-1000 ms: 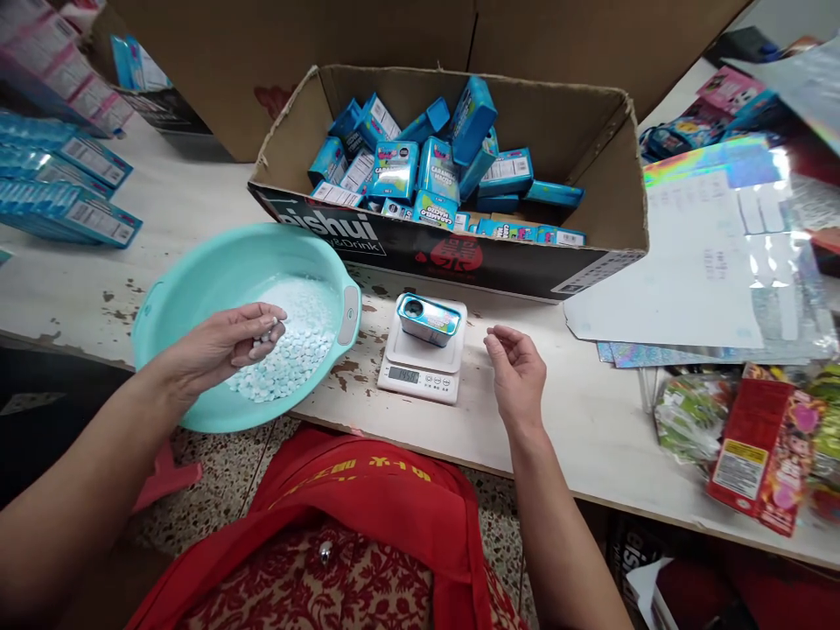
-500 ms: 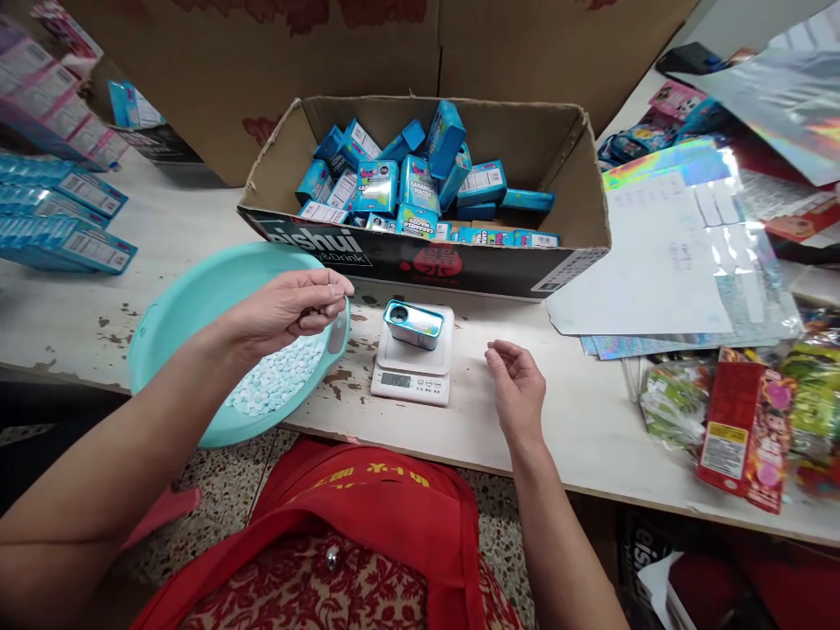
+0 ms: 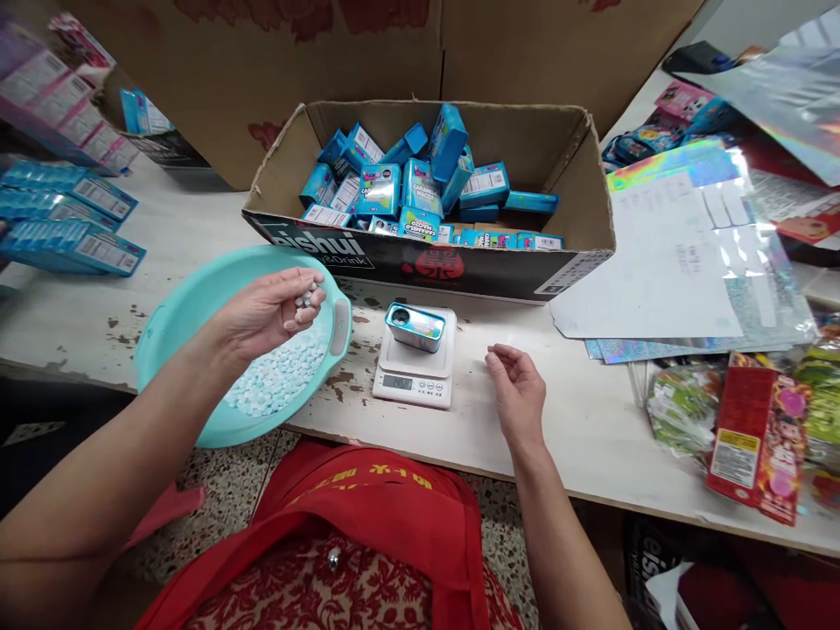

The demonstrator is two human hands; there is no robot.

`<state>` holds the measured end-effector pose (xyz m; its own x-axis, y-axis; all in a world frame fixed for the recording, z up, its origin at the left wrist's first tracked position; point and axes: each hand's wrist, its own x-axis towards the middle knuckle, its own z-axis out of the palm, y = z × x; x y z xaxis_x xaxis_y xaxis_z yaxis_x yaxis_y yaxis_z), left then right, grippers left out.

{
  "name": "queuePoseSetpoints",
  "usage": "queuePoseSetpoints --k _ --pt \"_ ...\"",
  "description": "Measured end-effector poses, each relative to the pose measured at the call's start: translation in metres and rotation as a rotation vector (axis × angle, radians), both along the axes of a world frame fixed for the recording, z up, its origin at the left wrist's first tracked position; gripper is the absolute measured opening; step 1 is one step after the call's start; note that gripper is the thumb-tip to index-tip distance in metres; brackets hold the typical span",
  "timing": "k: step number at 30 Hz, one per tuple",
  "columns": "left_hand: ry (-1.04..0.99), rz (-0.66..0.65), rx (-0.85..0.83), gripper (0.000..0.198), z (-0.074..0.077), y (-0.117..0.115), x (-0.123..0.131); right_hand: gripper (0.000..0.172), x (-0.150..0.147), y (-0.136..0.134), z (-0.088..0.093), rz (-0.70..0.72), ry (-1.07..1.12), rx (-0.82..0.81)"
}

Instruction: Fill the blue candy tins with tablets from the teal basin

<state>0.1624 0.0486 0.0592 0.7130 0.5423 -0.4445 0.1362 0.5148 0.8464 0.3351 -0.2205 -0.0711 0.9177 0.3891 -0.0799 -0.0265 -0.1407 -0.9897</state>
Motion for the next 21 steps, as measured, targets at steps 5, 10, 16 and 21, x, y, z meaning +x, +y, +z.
queuePoseSetpoints --k 5,10,16,21 --pt "0.000 0.020 -0.005 0.016 -0.002 -0.001 0.000 0.038 -0.001 0.001 0.001 0.002 0.000 -0.006" --pt "0.016 -0.069 0.008 0.017 -0.004 -0.005 0.003 0.039 -0.001 -0.001 -0.002 0.001 0.002 -0.009" --pt "0.003 -0.164 0.082 0.033 -0.005 -0.014 0.011 0.039 -0.002 -0.001 -0.005 0.006 0.002 -0.007" --pt "0.085 -0.392 0.508 0.018 -0.009 -0.026 0.030 0.042 0.001 0.004 -0.001 0.038 -0.003 -0.025"
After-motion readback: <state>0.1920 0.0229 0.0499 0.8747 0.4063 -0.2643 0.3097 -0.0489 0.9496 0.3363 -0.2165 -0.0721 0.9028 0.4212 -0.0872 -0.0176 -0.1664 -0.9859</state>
